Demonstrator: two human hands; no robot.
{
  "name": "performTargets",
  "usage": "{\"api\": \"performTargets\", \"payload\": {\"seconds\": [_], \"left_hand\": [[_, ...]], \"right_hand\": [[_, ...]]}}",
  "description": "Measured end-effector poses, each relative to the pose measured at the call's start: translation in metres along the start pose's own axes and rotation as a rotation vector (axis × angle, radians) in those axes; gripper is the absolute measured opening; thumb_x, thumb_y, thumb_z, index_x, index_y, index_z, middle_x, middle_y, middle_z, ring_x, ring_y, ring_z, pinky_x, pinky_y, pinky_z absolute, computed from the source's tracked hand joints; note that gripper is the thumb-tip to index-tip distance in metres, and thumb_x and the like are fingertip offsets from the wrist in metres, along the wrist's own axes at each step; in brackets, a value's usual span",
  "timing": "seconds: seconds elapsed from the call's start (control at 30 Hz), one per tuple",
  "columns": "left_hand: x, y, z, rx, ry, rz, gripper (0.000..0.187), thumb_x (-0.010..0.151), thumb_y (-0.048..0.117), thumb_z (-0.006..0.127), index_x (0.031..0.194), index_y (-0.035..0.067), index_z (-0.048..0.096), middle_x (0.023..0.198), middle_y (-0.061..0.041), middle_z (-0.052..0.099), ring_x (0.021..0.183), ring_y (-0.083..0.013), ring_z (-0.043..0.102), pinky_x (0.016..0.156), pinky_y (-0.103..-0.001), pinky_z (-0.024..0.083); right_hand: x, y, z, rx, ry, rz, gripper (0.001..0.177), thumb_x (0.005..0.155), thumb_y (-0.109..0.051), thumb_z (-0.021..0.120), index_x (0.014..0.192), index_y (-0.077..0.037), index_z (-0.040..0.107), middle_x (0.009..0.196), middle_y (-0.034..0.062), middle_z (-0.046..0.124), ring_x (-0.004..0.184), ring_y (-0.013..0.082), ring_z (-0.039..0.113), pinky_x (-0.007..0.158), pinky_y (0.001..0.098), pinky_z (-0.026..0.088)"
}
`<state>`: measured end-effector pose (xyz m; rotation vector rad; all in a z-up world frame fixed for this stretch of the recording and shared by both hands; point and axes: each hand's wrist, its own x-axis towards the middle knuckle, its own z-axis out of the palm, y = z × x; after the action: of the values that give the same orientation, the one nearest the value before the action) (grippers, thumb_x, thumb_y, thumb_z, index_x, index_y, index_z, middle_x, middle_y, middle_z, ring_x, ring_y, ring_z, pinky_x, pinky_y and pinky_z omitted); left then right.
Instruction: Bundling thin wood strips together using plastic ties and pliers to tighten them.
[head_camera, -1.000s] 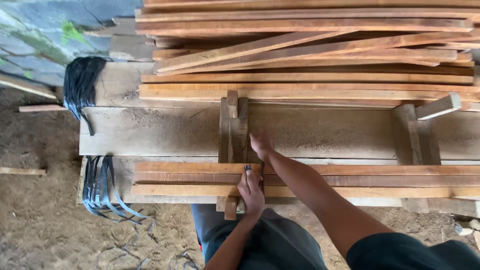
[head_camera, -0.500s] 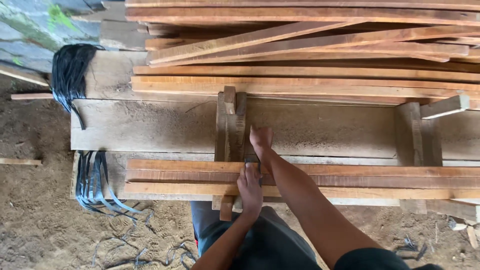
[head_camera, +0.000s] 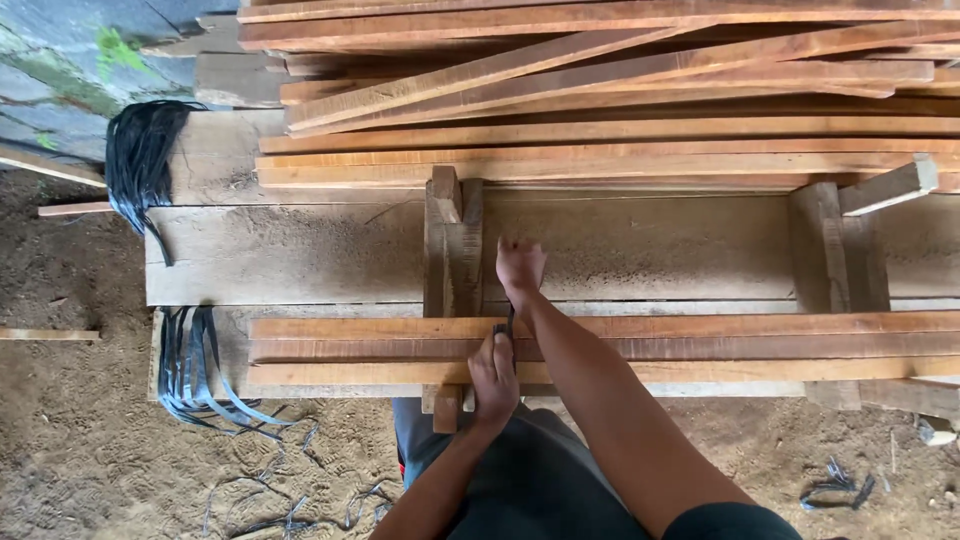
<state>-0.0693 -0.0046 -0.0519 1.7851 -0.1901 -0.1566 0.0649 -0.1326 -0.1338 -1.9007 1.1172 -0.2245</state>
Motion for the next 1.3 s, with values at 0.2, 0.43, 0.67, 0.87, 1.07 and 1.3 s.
{"api": "performTargets", "payload": {"seconds": [0.2, 0.43, 0.67, 0.87, 1.07, 1.3], "left_hand": [[-0.002, -0.017, 0.005, 0.046, 0.014, -0.021, 0.052, 0.113, 0.031, 0.031, 0.080, 0.010, 0.065, 0.062, -0.016, 0.062, 0.047, -0.0332, 0.059, 0.042, -0.034, 0.047], [0.004, 0.004, 0.001, -0.009, -0.007, -0.039, 0.049, 0.113, 0.028, 0.033, 0.079, 0.010, 0.062, 0.060, -0.013, 0.054, 0.048, -0.0283, 0.052, 0.048, -0.035, 0.045], [0.029, 0.035, 0.003, -0.343, 0.053, -0.376, 0.051, 0.116, 0.034, 0.033, 0.069, 0.015, 0.043, 0.061, -0.001, 0.047, 0.058, -0.0151, 0.048, 0.063, -0.032, 0.041], [0.011, 0.028, -0.001, 0.034, -0.019, -0.149, 0.050, 0.116, 0.030, 0.034, 0.073, 0.009, 0.051, 0.058, -0.013, 0.055, 0.049, -0.0224, 0.050, 0.055, -0.037, 0.041], [0.000, -0.008, 0.007, 0.028, 0.020, -0.166, 0.053, 0.115, 0.034, 0.034, 0.075, 0.007, 0.057, 0.057, -0.021, 0.053, 0.046, -0.0339, 0.053, 0.050, -0.034, 0.043], [0.006, 0.019, 0.001, -0.052, 0.069, -0.137, 0.031, 0.100, 0.016, 0.045, 0.074, 0.002, 0.056, 0.059, -0.010, 0.052, 0.050, -0.0217, 0.039, 0.049, -0.041, 0.039]], "right_hand": [[0.062, 0.102, 0.080, -0.875, -0.169, -0.567, 0.030, 0.091, -0.018, 0.051, 0.085, -0.010, 0.079, 0.075, 0.0114, 0.075, 0.082, 0.0329, 0.077, 0.067, 0.0491, 0.060], [0.018, 0.046, 0.033, -0.786, 0.003, -0.768, 0.026, 0.085, -0.012, 0.054, 0.070, -0.010, 0.074, 0.062, 0.0147, 0.070, 0.065, 0.0365, 0.074, 0.053, 0.0472, 0.056], [0.022, 0.035, 0.028, -0.285, 0.103, -0.365, 0.028, 0.085, -0.016, 0.063, 0.059, -0.004, 0.064, 0.055, 0.0181, 0.064, 0.056, 0.0380, 0.070, 0.049, 0.0431, 0.053], [0.025, 0.036, 0.022, -0.201, 0.154, -0.355, 0.043, 0.086, -0.018, 0.061, 0.047, -0.007, 0.050, 0.039, 0.0070, 0.047, 0.040, 0.0271, 0.059, 0.048, 0.0312, 0.046], [0.016, 0.024, 0.021, -0.016, 0.178, -0.154, 0.044, 0.084, -0.026, 0.062, 0.044, -0.014, 0.049, 0.039, 0.0046, 0.044, 0.043, 0.0198, 0.056, 0.046, 0.0318, 0.040], [0.023, 0.030, 0.028, -0.065, 0.024, -0.014, 0.048, 0.093, -0.022, 0.064, 0.050, -0.004, 0.053, 0.043, 0.0032, 0.042, 0.037, 0.0163, 0.026, 0.038, 0.0389, 0.026]]}}
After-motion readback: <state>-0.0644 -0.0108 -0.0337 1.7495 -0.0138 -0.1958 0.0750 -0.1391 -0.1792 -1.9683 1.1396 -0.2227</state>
